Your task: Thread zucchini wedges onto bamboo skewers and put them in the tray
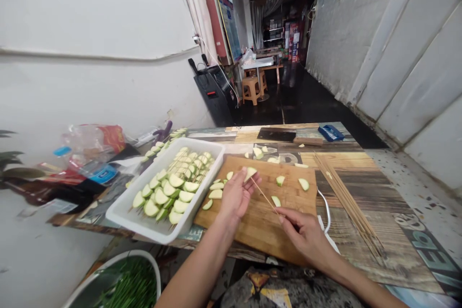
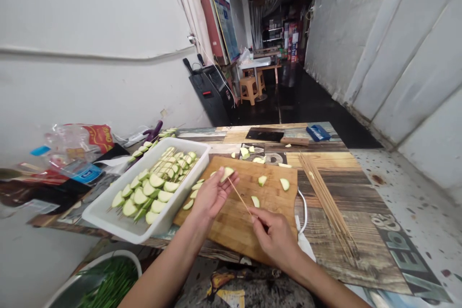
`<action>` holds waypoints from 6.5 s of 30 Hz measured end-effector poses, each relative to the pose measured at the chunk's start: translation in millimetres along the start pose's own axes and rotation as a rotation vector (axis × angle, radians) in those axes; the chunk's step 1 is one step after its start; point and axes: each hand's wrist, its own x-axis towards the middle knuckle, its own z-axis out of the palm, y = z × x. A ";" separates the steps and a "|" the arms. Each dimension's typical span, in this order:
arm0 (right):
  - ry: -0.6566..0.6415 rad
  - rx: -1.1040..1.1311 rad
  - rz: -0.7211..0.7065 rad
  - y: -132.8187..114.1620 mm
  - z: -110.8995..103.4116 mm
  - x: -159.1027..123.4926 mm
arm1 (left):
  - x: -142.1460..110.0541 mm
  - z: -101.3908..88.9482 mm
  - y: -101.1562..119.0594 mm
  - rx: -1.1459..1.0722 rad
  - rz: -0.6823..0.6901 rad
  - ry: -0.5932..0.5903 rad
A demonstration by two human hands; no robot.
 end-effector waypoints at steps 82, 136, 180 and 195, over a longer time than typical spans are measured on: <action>0.148 0.030 0.080 17.5 9.0 11.4 | -27.0 -19.0 -32.5 0.711 0.310 -0.052; -0.087 0.011 -0.023 0.0 -1.3 -3.7 | 12.0 -26.5 14.2 -0.099 -0.178 0.082; -0.048 0.032 -0.029 -6.8 4.1 -5.2 | -7.8 -6.8 -3.7 -0.084 -0.046 -0.045; -0.032 -0.094 -0.033 -6.8 7.9 -2.0 | -20.3 -3.5 -26.3 -0.042 -0.115 -0.051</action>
